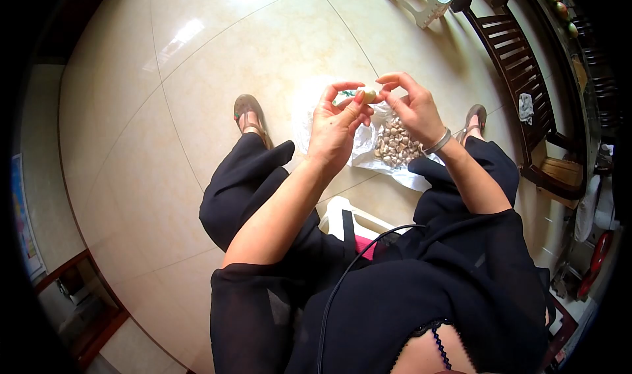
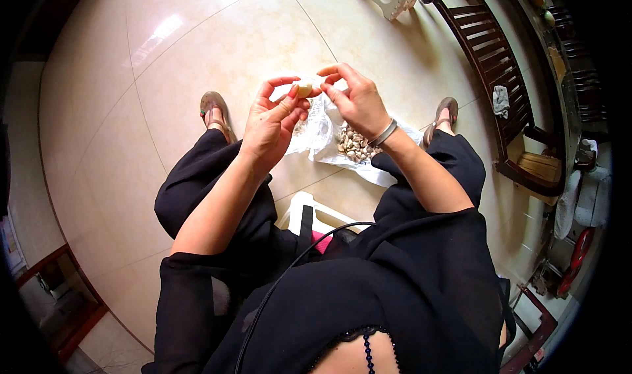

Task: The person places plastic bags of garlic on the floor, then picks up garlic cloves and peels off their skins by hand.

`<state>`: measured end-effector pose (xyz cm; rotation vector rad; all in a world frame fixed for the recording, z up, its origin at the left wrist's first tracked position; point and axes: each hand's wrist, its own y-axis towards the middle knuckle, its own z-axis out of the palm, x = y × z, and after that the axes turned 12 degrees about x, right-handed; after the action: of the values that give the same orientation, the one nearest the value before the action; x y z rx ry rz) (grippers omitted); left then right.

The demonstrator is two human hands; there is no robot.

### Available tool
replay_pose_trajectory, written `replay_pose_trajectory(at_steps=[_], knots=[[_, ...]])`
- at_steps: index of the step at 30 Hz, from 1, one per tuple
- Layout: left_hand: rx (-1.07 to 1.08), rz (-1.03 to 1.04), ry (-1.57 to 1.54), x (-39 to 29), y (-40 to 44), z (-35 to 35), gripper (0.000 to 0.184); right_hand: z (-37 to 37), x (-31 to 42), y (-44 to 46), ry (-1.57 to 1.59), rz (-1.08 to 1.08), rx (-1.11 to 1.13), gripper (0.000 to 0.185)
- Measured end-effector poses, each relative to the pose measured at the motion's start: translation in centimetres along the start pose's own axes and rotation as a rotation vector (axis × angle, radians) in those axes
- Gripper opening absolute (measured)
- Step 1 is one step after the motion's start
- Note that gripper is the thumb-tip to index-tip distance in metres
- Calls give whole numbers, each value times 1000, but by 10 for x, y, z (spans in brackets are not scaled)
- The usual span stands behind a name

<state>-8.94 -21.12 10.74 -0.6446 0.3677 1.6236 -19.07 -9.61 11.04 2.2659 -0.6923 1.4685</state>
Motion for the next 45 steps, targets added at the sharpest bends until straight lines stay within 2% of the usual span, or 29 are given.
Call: replay_pose_trajectory(at_steps=[3,4,7,9,11,12,14,18,21,23,25,26,29,30,34,36,41,43,45], knots=[[47,50,4,2,1,0,17,-9,-5,2,180,-89,133,19],[81,70,20,3,2,0,17,-9,3,-4,278,11,176,20],[64,39,-13,2,5,4,16,-8,10,-7,272,-16,160,21],[62,46,5,1,5,13,17,-16,12,-7,178,-39,146,23],[64,54,21,2,7,17,17,-26,28,-8,-125,-24,131,25],[83,32,51,4,9,18,17,-27,22,-9,-127,-23,128,25],[106,6,80,8,10,19,18,-25,7,-11,-203,-279,1,27],[188,-43,167,18,13,28,20,-38,25,-21,-378,-253,-33,21],[232,-124,136,19,17,36,21,-46,20,-26,-368,-279,-65,19],[206,-97,163,21,20,38,25,-51,16,-29,-342,-284,-62,18],[138,-138,390,18,25,36,27,-54,14,-32,-453,-280,-45,18],[100,-94,695,19,26,37,24,-55,13,-32,-452,-277,-48,18],[90,-163,687,17,25,42,19,-55,10,-34,-400,-340,-4,18],[97,-150,605,20,26,42,18,-54,12,-35,-343,-307,0,17],[157,-108,664,23,29,43,18,-53,11,-37,-321,-249,-30,16],[169,-88,665,26,31,43,19,-50,1,-38,-77,-270,-49,15],[177,-109,611,24,34,42,19,-50,2,-42,-124,-202,-52,14],[218,-160,464,20,35,37,20,-50,2,-42,-123,-208,-60,14],[264,-146,517,20,35,34,21,-48,1,-42,-71,-219,-57,15]])
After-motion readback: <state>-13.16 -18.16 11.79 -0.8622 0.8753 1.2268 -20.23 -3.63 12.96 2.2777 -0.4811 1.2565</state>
